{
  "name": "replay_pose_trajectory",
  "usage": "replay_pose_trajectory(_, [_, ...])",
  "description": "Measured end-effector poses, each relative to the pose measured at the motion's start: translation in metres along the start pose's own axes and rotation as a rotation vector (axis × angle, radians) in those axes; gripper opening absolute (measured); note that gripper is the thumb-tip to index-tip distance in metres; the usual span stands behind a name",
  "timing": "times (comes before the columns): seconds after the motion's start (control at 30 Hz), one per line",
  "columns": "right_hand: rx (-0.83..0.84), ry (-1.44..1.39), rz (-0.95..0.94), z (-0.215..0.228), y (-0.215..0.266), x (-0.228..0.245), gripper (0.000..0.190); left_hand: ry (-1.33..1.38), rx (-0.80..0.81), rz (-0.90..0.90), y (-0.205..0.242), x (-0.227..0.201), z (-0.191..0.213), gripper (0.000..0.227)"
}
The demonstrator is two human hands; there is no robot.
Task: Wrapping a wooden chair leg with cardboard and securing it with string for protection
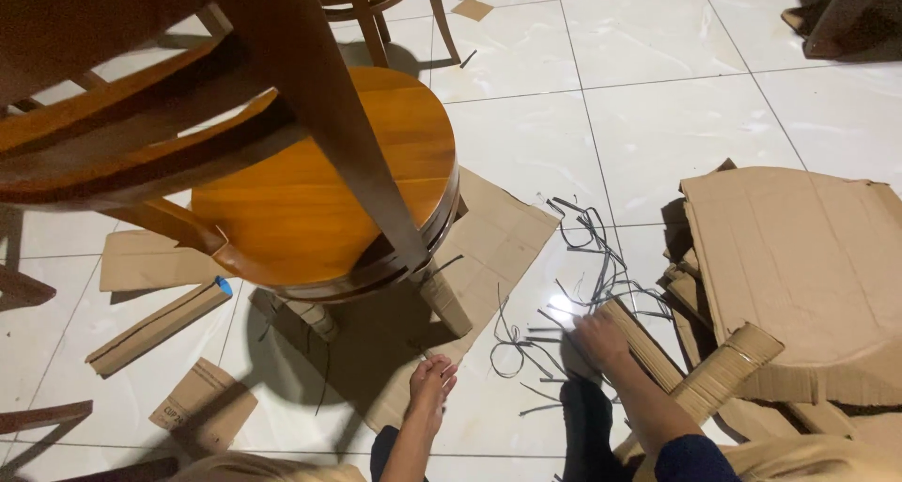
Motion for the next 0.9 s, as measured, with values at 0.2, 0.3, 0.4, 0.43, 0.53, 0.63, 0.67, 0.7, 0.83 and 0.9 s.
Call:
replay_pose_trajectory(0.2, [-0.743, -1.24, -0.038, 0.149, 0.061, 0.018, 0.026, 0.022, 0.082, -0.046, -0.007, 0.01, 0.0, 0.024])
replay_pose_trajectory(0.3, [-0.544, -1.843, 0.002, 0.148, 0.034, 0.027, 0.018, -0.147, -0.018, -0.057, 0.016, -0.01, -0.017, 0.018])
replay_pose_trajectory(0.4, [-0.434, -2.014, 0.114, 0.147, 0.016, 0.044, 0.02, -0.185, 0.028, -0.168, 0.028, -0.022, -0.024, 0.026])
replay_pose_trajectory(0.43, [-0.44, -2.01, 0.125, 0.153, 0.027, 0.055, 0.02, -0.18, 0.031, -0.178, 0.044, -0.031, -0.033, 0.026])
replay_pose_trajectory(0.53, [-0.381, -1.918, 0.096, 0.165, 0.063, 0.097, 0.022, -0.235, 0.054, -0.248, 0.08, -0.056, -0.053, 0.03])
replay_pose_trajectory(0.63, [-0.279, -1.569, 0.266, 0.168, 0.103, 0.157, 0.027, -0.281, 0.097, -0.302, 0.076, -0.056, -0.048, 0.038])
replay_pose_trajectory(0.67, [-0.182, -1.401, 0.299, 0.161, 0.106, 0.18, 0.029, -0.348, 0.061, -0.278, 0.062, -0.052, -0.035, 0.044])
replay_pose_trajectory(0.7, [-0.089, -1.23, 0.326, 0.152, 0.109, 0.202, 0.033, -0.414, 0.023, -0.255, 0.048, -0.049, -0.024, 0.052])
replay_pose_trajectory(0.83, [-0.011, -1.291, 0.414, 0.152, 0.145, 0.237, 0.033, -0.325, 0.033, -0.287, 0.107, -0.074, -0.028, 0.025])
replay_pose_trajectory(0.9, [-0.053, -1.47, 0.392, 0.153, 0.156, 0.238, 0.031, -0.18, 0.003, -0.293, 0.098, -0.068, -0.014, 0.027])
Point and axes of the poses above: each hand's wrist, its own y-axis away from the middle knuckle, its own z-axis out of the back of the hand, x = y × z, the point moved 7 cm from there along -y, towards the middle knuckle, and after that the axes turned 7 degrees about x, right-handed, at the moved point
